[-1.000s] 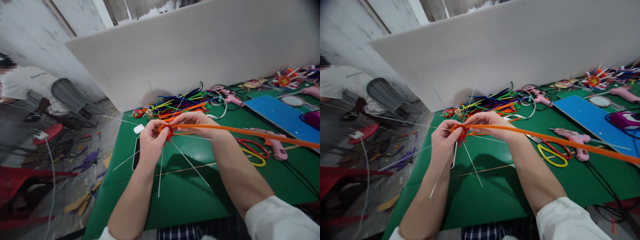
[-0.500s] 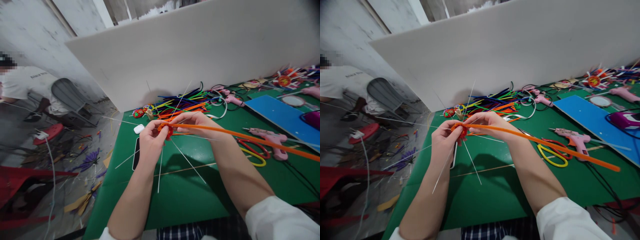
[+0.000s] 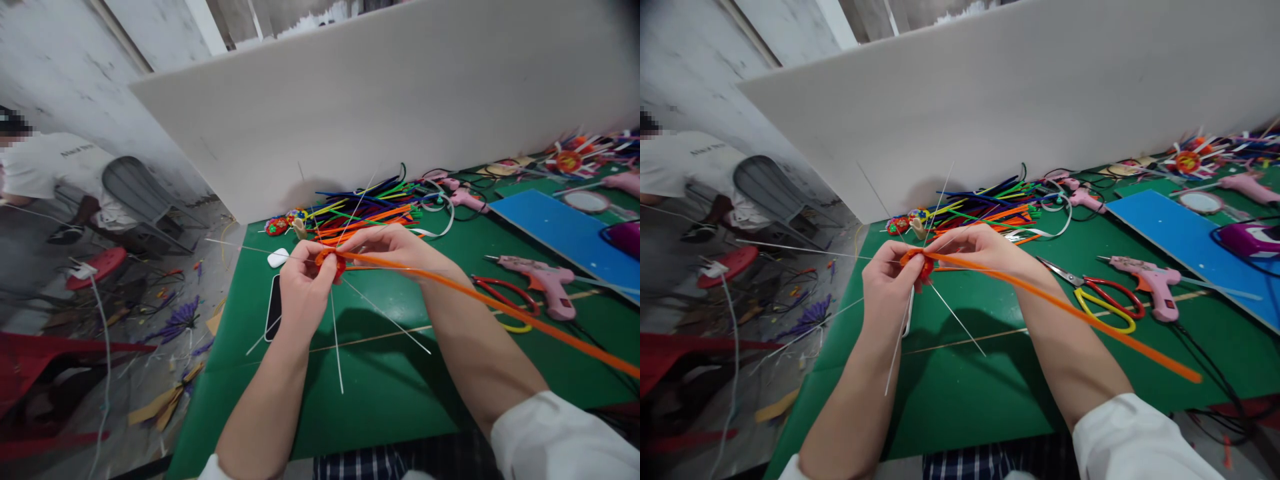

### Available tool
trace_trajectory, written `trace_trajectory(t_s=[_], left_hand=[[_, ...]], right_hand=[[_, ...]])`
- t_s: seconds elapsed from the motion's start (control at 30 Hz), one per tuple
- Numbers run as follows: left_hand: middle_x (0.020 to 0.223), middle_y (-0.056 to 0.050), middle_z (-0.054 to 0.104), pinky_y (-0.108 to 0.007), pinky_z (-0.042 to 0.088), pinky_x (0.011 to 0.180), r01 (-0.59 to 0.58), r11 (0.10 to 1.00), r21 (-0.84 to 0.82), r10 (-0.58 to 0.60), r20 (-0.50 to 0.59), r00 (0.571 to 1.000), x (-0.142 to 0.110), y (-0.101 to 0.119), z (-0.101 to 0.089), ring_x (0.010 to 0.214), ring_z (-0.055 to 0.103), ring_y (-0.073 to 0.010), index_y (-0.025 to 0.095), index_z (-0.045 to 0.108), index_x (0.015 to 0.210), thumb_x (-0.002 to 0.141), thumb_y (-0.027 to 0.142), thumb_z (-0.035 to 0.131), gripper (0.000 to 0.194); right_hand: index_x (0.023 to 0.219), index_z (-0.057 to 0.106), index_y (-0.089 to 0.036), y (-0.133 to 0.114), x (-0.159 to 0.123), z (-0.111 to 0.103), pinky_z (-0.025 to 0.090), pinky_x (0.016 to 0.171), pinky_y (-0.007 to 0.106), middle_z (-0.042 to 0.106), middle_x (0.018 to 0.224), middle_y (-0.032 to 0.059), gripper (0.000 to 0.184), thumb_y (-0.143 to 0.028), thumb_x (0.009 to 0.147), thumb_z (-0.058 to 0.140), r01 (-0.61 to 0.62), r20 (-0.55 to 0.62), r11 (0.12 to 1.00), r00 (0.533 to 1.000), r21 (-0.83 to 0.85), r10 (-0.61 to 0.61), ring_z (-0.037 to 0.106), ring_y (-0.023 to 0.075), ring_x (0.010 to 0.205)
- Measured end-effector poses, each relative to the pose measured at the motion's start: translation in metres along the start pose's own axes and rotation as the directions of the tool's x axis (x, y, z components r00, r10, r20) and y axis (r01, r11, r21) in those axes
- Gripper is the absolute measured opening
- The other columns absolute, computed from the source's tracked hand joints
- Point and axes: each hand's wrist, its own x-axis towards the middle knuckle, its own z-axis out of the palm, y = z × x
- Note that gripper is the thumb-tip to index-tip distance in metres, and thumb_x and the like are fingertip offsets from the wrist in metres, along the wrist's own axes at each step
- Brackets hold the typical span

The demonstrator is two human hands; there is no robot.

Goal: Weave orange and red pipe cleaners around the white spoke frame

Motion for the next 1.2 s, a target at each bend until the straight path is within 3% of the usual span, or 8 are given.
trace_trajectory(t_s=[0.2, 0.4, 0.93, 1.2], left_hand=[[0.061, 0.004, 0.056, -0.015, 0.037, 0.038, 0.015, 1.0, 0.021, -0.015, 0.009, 1.0, 0.0001, -0.0006, 0.0005, 0.045, 0.052, -0.0059, 0.017, 0.051, 0.075, 0.074, 0.025, 0.059, 0.011], [0.062, 0.004, 0.056, -0.015, 0.037, 0.039, 0.008, 0.998, 0.063, -0.009, 0.01, 1.0, -0.0002, -0.0004, 0.0025, 0.046, 0.052, -0.0058, 0.017, 0.053, 0.074, 0.074, 0.025, 0.059, 0.01], [0.059, 0.004, 0.055, -0.017, 0.037, 0.041, -0.009, 0.995, 0.104, 0.007, 0.017, 1.0, -0.001, 0.0001, 0.0028, 0.046, 0.052, -0.0068, 0.017, 0.052, 0.074, 0.075, 0.026, 0.058, 0.01], [0.06, 0.003, 0.056, -0.017, 0.038, 0.042, -0.018, 0.992, 0.128, 0.014, 0.026, 1.0, -0.0019, 0.0005, 0.0016, 0.048, 0.053, -0.0072, 0.018, 0.053, 0.075, 0.076, 0.024, 0.057, 0.008]], right_hand=[[0.093, 0.068, -0.017, 0.0011, 0.0007, 0.0001, 0.052, 0.072, 0.026, 0.066, 0.088, 0.0032, 0.031, -0.032, 0.066, 0.071, -0.031, -0.042, 0.997, 0.999, -0.072, 0.028, 0.063, 0.0149, 0.083], [0.087, 0.064, -0.016, 0.001, 0.0004, -0.0001, 0.051, 0.07, 0.024, 0.063, 0.088, 0.0023, 0.024, -0.027, 0.067, 0.07, -0.005, -0.058, 0.995, 0.998, -0.101, -0.001, 0.062, 0.0119, 0.078], [0.085, 0.064, -0.014, -0.0034, 0.0002, 0.0042, 0.05, 0.074, 0.027, 0.062, 0.085, 0.0024, 0.019, -0.023, 0.069, 0.069, -0.032, -0.086, 0.998, 0.996, -0.063, 0.026, 0.06, 0.0129, 0.081], [0.078, 0.065, -0.014, 0.0013, 0.0042, 0.0039, 0.052, 0.069, 0.026, 0.063, 0.082, 0.0014, 0.024, -0.027, 0.061, 0.075, -0.074, -0.128, 0.997, 0.989, -0.035, 0.069, 0.061, 0.0115, 0.073]])
